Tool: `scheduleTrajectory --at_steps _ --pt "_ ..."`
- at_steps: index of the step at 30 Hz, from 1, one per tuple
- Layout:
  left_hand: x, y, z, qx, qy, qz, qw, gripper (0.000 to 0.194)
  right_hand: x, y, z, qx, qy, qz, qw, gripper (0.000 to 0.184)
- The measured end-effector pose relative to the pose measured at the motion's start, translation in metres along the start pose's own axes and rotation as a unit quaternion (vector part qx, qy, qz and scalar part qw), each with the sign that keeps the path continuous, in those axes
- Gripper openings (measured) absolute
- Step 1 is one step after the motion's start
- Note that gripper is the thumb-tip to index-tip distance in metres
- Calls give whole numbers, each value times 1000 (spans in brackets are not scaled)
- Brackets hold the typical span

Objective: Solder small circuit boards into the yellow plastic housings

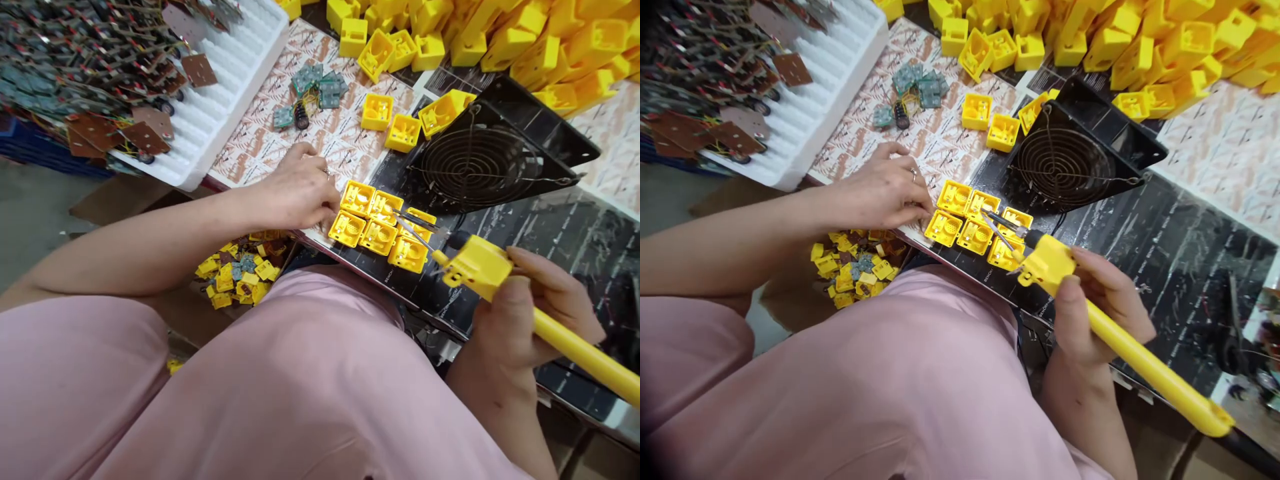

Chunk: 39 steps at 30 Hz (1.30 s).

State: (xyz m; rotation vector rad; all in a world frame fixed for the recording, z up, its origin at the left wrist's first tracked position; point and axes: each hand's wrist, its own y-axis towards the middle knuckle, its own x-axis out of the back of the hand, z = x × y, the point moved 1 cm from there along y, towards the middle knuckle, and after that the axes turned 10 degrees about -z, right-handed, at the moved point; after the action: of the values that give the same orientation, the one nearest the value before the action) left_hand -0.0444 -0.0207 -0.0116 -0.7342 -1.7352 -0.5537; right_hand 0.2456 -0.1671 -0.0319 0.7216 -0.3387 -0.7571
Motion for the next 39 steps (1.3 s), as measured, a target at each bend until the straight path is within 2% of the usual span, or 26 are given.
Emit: scheduleTrajectory --at_steps 2,4,8,13,15,18,20,30,35,39 --pt "-9 -2 -5 16 -26 -12 999 24 3 -3 3 -9 16 53 998 36" --pt "-14 -5 -6 30 -57 -39 997 21 5 -4 2 -11 31 70 997 43" --pt "-13 -8 -7 55 -86 -59 993 21 7 -4 -2 1 47 126 991 48" --pt "-11 -6 -14 45 -70 -57 995 24 5 -8 3 73 63 227 969 69" --pt "-13 -4 -16 49 -56 -58 995 23 3 -10 8 97 59 246 963 65" --pt "-16 -2 -17 53 -37 -57 996 21 -3 -11 18 103 24 260 960 42" --pt "-17 -1 -17 47 -28 -58 997 21 -7 -11 24 105 -14 275 956 33" --pt "-18 3 -17 18 -7 -75 997 22 -18 -2 26 199 -33 319 926 28" --pt "-16 4 -20 4 -2 -79 997 21 -19 2 27 208 -47 328 920 25" --pt "-13 4 -22 2 -9 -74 997 23 -17 3 26 223 -13 337 915 27"
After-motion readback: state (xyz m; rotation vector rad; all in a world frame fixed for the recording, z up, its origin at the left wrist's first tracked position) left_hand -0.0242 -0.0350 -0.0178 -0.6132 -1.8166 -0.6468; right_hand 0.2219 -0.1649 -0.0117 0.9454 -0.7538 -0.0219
